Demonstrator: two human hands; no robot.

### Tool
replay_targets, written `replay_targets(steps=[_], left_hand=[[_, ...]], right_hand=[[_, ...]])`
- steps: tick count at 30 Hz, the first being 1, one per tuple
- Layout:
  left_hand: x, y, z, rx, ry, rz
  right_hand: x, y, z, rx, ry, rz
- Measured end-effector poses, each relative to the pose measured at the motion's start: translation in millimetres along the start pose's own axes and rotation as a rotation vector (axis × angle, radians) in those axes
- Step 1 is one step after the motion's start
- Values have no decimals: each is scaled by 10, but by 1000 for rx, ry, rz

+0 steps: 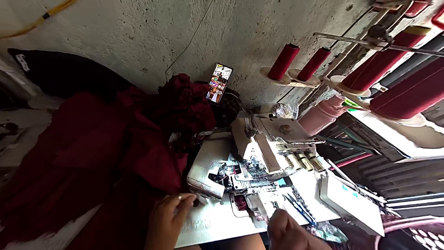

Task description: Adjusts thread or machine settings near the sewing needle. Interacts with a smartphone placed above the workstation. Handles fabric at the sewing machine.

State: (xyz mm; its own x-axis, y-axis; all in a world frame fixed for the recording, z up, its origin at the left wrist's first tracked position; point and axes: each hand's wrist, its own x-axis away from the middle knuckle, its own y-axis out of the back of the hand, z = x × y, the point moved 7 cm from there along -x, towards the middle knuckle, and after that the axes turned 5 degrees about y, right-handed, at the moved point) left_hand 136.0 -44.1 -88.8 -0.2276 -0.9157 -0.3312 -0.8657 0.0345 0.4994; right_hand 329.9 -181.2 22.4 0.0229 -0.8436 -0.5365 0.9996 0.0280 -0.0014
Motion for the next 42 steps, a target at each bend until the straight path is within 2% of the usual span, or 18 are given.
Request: replay_targets(steps=[2, 4, 6, 7, 9, 12, 15, 18, 22, 26, 28, 36, 42], left_hand=[[-95, 305, -130, 28, -50, -110], [-216, 500, -308, 34, -162, -236], [-375, 465, -429, 233, -262, -210], [-462, 363, -471, 418, -253, -117], [-588, 69, -567, 799, -73, 104], [-649, -385, -818, 1085, 194, 511], [-605, -668, -966, 1136, 290, 900], [-548, -821, -1021, 1003, 301, 1050], [-488, -960, -1009, 887, 286, 1083], [-442, -916, -1103, 570, 239, 994], [-415, -873, -1176, 479, 234, 1003], [-454, -1023, -947, 663, 178, 962], [-401, -1032, -1017, 583, 254, 993]], right_hand=[[-58, 131, -107, 82, 57, -68], [-151, 129, -128, 194, 122, -62], [-270, 69, -90, 361, 199, -42], [-332, 38, -58, 462, 247, -35], [-438, -11, 14, 656, 353, -39], [-503, 53, 3, 884, 497, -40], [-432, 235, -150, 1030, 529, -49], [-299, 378, -291, 1124, 486, -31], [-208, 471, -422, 1118, 361, 6], [-197, 492, -523, 955, 236, -47], [-202, 492, -563, 909, 219, -96], [-52, 738, -529, 855, 185, -379], [-53, 586, -616, 860, 182, -226]])
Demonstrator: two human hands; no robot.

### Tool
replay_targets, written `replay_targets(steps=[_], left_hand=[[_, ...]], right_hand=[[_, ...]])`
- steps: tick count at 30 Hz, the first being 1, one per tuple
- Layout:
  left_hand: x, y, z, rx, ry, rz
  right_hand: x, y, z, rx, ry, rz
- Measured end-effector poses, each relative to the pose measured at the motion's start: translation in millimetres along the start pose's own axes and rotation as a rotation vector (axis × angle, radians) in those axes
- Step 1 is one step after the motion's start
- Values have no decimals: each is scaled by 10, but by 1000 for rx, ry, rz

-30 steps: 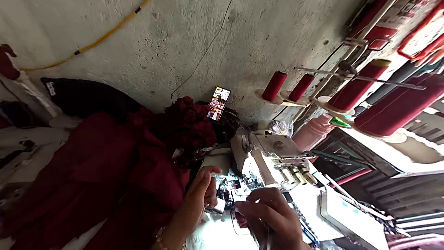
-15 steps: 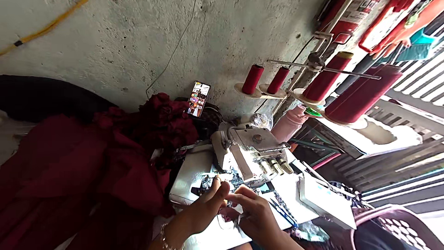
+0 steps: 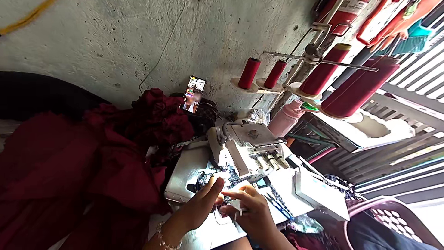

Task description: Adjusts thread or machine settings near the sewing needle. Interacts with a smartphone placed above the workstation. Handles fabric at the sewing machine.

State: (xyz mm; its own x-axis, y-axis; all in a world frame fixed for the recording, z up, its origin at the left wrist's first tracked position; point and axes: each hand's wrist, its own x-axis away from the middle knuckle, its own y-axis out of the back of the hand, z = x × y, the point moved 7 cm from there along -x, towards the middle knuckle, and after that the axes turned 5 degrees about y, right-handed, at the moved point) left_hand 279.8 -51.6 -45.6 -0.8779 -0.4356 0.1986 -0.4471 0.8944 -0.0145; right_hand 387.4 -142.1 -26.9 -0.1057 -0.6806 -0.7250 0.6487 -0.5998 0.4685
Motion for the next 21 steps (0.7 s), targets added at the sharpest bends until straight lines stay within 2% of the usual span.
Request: replay_targets(steps=[3, 7, 12, 17, 21], left_hand=[[43, -32, -66, -64, 22, 8], [35, -74, -41, -187, 67, 80], [-40, -68, 0, -101, 2, 73], [-40, -20, -43, -31, -27, 23], [-45, 6, -33, 5, -18, 5]], right_hand=[[-29, -91, -51, -87, -35, 81], [-45, -138, -170, -346, -222, 164], [24, -54, -225, -167, -301, 37], [31, -1, -200, -191, -226, -26], [32, 1, -113, -126, -73, 54]])
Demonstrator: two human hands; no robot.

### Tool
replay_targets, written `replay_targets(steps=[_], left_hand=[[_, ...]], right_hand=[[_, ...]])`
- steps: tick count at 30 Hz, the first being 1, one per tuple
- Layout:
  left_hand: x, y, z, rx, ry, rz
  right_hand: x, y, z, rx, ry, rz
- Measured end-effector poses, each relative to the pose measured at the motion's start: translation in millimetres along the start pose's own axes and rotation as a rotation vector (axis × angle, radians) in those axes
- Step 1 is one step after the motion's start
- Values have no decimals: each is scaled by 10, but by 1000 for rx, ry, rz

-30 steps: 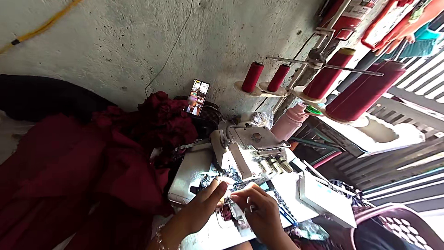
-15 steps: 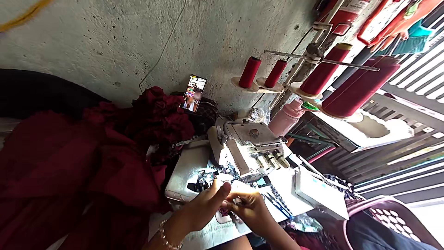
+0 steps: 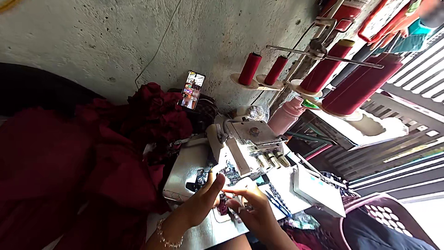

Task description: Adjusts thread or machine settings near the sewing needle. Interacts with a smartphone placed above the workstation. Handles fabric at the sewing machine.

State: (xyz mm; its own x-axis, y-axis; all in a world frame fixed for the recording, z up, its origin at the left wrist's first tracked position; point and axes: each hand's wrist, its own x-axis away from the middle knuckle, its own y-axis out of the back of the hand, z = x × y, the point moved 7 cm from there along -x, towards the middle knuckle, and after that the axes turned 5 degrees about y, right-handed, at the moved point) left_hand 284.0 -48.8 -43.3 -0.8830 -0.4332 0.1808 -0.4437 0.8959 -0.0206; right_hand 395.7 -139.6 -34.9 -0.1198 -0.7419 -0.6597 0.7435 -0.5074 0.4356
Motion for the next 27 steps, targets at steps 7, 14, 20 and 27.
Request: replay_targets(steps=[7, 14, 20, 27], left_hand=[[6, -5, 6, -32, 27, -5], [26, -23, 2, -57, 41, -37], [55, 112, -21, -371, -543, -308], [146, 166, -46, -497, -679, -536]], right_hand=[[2, -66, 17, 171, 42, 42], [-14, -64, -37, 85, -31, -96], [17, 103, -77, 13, -130, -286], [35, -37, -133, -62, -239, -284]])
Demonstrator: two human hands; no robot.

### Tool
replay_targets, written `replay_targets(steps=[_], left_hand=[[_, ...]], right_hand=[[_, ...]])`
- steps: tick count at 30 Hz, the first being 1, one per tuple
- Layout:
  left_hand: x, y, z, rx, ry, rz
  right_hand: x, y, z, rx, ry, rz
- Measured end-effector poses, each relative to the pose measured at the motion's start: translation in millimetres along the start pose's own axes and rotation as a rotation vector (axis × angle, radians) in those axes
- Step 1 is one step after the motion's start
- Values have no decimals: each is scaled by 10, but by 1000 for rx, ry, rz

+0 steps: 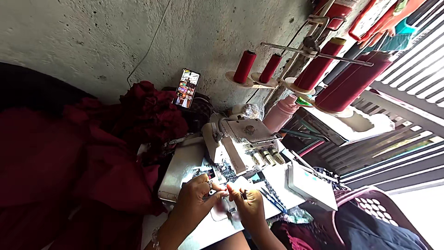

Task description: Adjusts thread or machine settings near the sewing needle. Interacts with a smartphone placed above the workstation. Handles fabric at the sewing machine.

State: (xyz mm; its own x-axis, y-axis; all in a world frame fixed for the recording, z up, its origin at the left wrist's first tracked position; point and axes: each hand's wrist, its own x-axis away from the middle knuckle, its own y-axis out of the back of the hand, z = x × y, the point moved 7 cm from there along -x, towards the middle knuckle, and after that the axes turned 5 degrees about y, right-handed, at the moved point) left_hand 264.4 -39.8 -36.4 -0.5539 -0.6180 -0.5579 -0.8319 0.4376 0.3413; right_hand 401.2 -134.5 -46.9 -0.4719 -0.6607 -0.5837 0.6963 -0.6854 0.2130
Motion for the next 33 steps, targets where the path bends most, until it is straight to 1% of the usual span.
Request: replay_targets(steps=[4, 7, 9, 12, 14, 16, 24, 26, 29, 33], left_hand=[[-7, 79, 53, 20, 63, -4], [-13, 105, 69, 41, 89, -6], [-15, 93, 79, 56, 119, 8], [-18, 74, 97, 108, 189, 42], [-22, 68, 101, 124, 232, 57], [-28, 71, 99, 120, 250, 61], [-43, 68, 123, 110, 261, 90], [-41, 79, 118, 99, 232, 84], [-25, 111, 93, 21, 111, 30], [1, 150, 74, -64, 28, -64]], right_hand=[[27, 55, -18, -8, 34, -10], [50, 97, 46, 4, 190, -7], [58, 67, 137, 105, 324, 17], [77, -9, 238, 341, 479, 21], [68, -18, 264, 403, 539, -22], [44, -2, 288, 412, 569, -49], [34, 10, 281, 387, 594, 2], [19, 14, 272, 365, 551, 8], [-7, 23, 245, 319, 435, -13], [-23, 0, 180, 80, 295, 3]])
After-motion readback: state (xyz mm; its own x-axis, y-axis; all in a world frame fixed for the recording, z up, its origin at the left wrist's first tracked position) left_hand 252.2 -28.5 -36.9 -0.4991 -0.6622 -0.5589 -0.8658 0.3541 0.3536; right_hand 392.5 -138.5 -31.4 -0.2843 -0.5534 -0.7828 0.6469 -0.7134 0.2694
